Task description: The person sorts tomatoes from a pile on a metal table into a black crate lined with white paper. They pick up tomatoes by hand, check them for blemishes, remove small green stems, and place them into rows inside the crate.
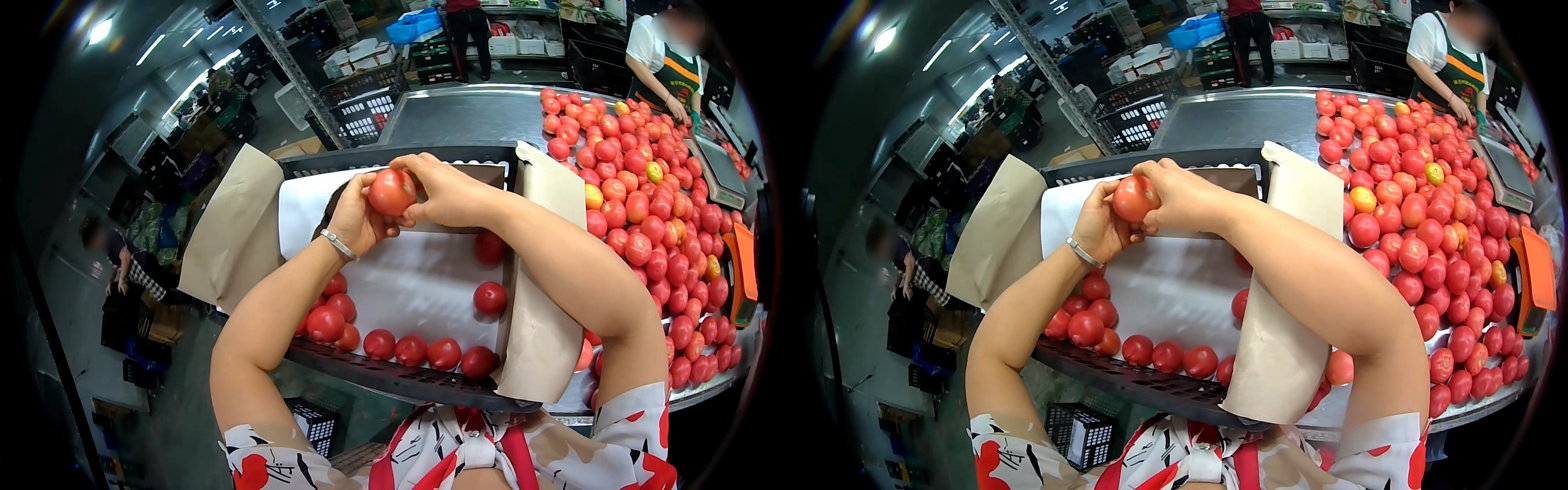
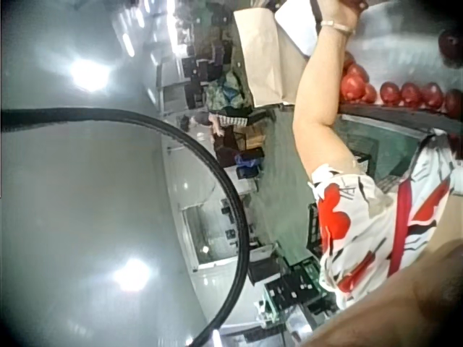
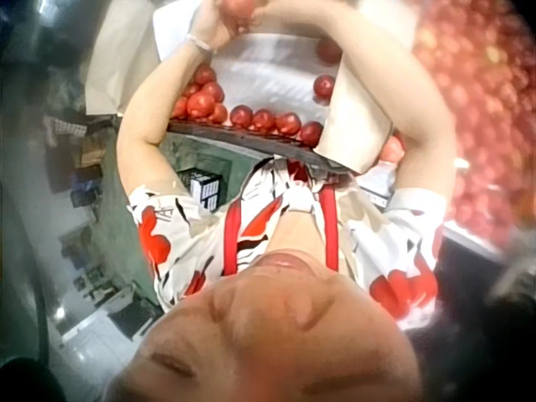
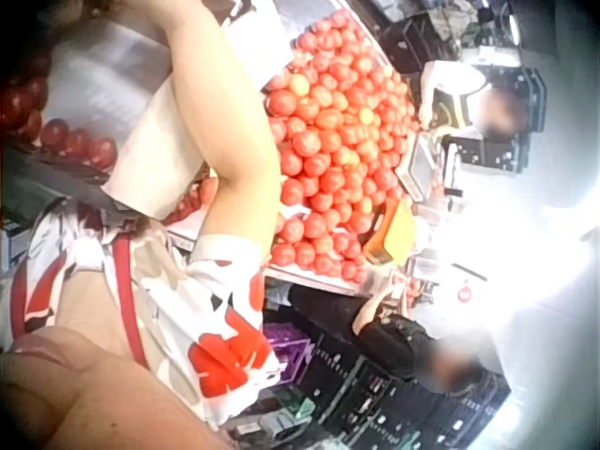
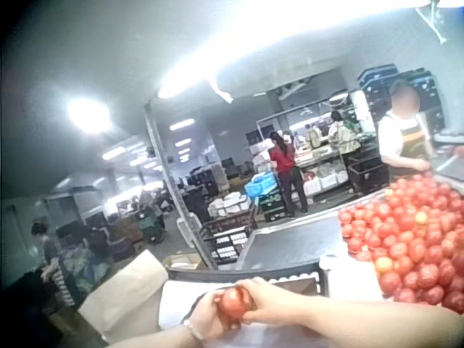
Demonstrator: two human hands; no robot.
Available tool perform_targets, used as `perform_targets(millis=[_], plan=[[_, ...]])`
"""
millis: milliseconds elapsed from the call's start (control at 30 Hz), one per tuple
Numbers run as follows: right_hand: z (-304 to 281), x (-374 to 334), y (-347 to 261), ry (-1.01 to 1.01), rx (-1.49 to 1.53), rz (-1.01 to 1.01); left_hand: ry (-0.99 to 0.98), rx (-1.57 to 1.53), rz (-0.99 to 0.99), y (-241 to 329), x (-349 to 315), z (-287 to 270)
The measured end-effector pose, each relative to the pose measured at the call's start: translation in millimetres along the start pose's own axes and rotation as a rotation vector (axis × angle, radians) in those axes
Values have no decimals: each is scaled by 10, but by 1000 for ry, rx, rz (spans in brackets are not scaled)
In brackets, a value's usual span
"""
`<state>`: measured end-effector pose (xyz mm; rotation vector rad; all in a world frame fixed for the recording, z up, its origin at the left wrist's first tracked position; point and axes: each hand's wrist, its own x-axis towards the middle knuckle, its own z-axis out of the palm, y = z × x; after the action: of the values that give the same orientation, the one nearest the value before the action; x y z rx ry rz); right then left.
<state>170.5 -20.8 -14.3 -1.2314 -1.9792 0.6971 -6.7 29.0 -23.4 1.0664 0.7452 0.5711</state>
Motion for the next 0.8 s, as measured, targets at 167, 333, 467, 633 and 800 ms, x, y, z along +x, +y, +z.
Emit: perform_targets(millis=[167,333,467,633,800], plan=[[-34,-9,-66,-15,39,4,-102,-16,12,33,-28,29],[-13,52,51,64,320,31,-11,-11,43,103,-92,191],[-74,97,56,84,540,153,-30,17,63,67,-73,54],[-140,96,-50,36,726,303,68,27,82,63,-80,-35],[-238,-7,-63,19,811,224,25,98,145,98,-49,162]])
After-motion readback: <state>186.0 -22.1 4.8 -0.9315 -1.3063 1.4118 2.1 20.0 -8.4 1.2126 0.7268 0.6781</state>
